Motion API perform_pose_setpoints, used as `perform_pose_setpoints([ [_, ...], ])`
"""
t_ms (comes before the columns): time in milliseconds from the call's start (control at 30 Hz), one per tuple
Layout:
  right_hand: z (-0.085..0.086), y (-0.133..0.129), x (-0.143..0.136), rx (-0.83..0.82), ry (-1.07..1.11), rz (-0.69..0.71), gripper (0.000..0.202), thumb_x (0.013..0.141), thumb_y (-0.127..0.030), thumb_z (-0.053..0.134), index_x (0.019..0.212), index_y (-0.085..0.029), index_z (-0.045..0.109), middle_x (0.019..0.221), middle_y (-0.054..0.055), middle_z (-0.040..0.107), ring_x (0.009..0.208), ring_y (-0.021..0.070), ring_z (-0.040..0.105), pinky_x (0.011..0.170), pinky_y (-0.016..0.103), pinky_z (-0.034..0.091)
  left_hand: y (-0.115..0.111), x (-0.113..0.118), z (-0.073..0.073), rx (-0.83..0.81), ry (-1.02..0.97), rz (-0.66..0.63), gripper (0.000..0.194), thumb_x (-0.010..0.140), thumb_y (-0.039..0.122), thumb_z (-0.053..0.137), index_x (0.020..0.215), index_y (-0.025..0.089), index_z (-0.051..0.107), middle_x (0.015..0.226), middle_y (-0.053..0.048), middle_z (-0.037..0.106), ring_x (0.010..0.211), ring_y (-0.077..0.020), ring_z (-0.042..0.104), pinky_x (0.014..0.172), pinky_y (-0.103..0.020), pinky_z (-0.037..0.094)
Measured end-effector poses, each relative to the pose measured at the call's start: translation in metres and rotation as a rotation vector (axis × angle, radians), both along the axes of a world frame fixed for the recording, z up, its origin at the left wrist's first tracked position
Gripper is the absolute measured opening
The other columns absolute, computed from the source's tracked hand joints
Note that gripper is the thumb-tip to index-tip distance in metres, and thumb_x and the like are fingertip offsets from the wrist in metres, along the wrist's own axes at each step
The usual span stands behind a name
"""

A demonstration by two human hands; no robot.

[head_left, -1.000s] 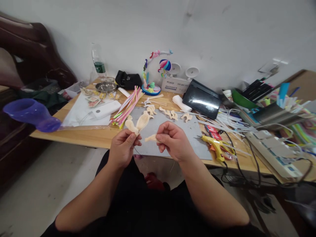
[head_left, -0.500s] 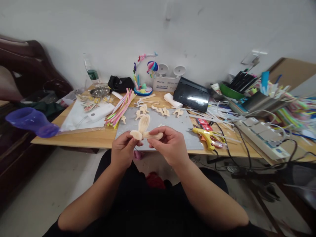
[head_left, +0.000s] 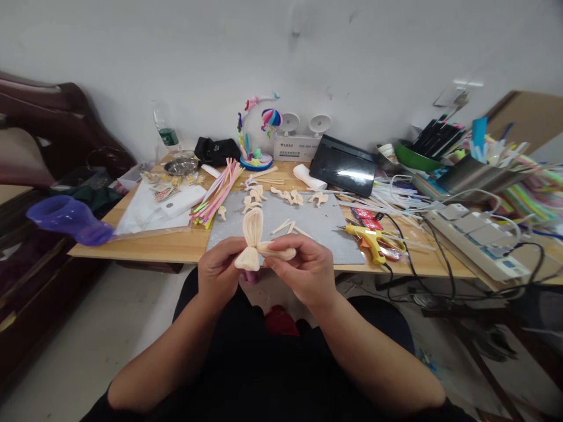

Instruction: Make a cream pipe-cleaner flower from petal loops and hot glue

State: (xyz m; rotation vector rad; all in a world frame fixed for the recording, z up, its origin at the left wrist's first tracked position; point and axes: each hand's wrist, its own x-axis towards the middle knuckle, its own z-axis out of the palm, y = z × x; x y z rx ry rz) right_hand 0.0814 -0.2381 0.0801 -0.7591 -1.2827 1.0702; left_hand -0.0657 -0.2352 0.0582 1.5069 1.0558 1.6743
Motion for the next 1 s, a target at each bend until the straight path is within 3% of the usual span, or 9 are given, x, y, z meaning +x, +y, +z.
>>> perform_pose_setpoints([
  [167,-0.002,-0.001,0.0,0.052,-0.016,-0.009,0.017,0.065,-0.017,0.07,0.08,-0.024,0.065,0.075,-0.001,0.065,0.065,0.0114,0.061,0.056,0.024,0.051,0.0,0.0,-0.006,0.05,0.036,0.073,0.019,0.067,0.008,0.065,0.076,0.023,0.073,0.066,0.0,0.067,0.056,-0.0121,0.058,0.054,-0.022,0.046],
  [300,-0.002,-0.002,0.001,0.063,-0.007,0.012,0.015,0.067,-0.019,0.069,0.08,-0.024,0.065,0.078,0.0,0.065,0.066,0.0117,0.061,0.059,0.026,0.052,0.004,-0.004,-0.012,0.111,0.026,0.041,0.022,0.065,0.008,0.068,0.078,0.025,0.073,0.077,-0.001,0.07,0.069,-0.0151,0.062,0.065,-0.026,0.048],
  [700,-0.005,0.001,-0.005,0.229,-0.082,-0.04,0.016,0.069,-0.013,0.068,0.081,-0.022,0.065,0.077,0.0,0.066,0.066,0.0101,0.062,0.055,0.021,0.05,0.01,-0.009,-0.017,0.173,-0.042,-0.071,0.013,0.069,0.015,0.068,0.079,0.023,0.071,0.077,-0.003,0.069,0.07,-0.0145,0.061,0.064,-0.026,0.047],
  [833,-0.007,0.002,-0.006,0.298,-0.112,-0.034,0.026,0.068,-0.011,0.068,0.089,-0.025,0.064,0.08,-0.001,0.065,0.07,0.0103,0.061,0.062,0.022,0.051,0.011,-0.012,-0.019,0.191,-0.045,-0.1,0.016,0.071,0.014,0.067,0.084,0.023,0.071,0.079,-0.003,0.068,0.072,-0.0144,0.061,0.065,-0.025,0.047],
  [1000,-0.017,0.005,-0.008,0.178,0.037,0.126,0.052,0.068,-0.01,0.067,0.113,-0.034,0.055,0.089,-0.001,0.062,0.074,0.0107,0.062,0.065,0.024,0.054,0.011,-0.014,-0.017,0.192,-0.052,-0.094,0.019,0.072,0.011,0.065,0.084,0.024,0.071,0.078,-0.001,0.068,0.071,-0.013,0.06,0.065,-0.025,0.046],
])
